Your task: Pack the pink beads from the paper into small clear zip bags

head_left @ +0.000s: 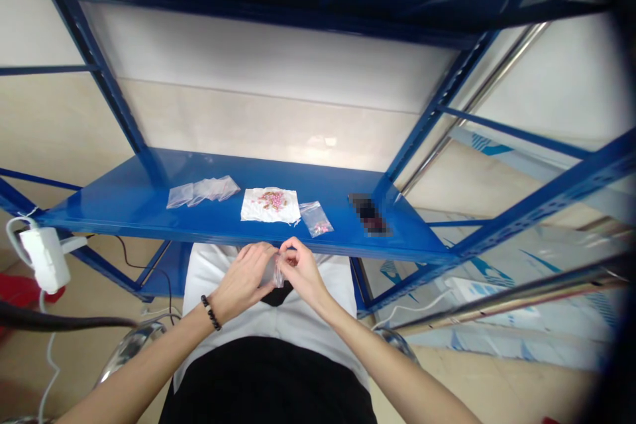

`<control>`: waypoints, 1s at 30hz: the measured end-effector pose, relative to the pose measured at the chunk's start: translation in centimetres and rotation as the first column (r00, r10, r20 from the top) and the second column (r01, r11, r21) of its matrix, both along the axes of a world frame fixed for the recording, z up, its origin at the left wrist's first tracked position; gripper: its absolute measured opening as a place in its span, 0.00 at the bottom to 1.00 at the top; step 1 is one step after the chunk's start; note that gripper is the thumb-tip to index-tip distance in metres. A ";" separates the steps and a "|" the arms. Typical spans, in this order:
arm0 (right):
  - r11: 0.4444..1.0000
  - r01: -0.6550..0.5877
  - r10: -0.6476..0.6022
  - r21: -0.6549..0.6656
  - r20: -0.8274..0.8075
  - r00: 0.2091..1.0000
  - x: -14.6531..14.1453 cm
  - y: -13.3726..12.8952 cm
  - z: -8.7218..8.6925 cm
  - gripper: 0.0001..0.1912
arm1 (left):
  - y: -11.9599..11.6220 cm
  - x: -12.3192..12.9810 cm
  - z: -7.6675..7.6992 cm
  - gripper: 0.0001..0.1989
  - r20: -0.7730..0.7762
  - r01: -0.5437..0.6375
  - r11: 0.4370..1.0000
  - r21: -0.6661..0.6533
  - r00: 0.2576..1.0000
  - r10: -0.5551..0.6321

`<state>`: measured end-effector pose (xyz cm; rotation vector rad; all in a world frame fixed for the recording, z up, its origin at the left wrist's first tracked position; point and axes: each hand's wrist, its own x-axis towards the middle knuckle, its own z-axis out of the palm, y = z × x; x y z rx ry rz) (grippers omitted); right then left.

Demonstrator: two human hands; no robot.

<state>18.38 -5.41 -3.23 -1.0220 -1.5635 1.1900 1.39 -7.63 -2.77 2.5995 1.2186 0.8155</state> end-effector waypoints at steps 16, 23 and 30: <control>0.755 -0.193 -0.056 0.627 0.354 0.934 1.0 -1.5 2.5 0.20 | 0.9 -1.5 -0.1 0.14 0.073 -0.078 0.993 -0.090 0.994 0.084; 0.642 -0.344 -0.030 0.685 0.471 0.881 1.0 -0.9 1.4 0.17 | 0.9 -1.4 0.0 0.14 -0.071 -0.046 0.998 -0.049 0.997 0.043; 0.625 -0.486 0.054 0.611 0.587 0.808 0.9 -1.3 1.8 0.21 | 0.5 -2.0 0.6 0.14 -0.155 -0.017 0.999 -0.031 0.988 0.012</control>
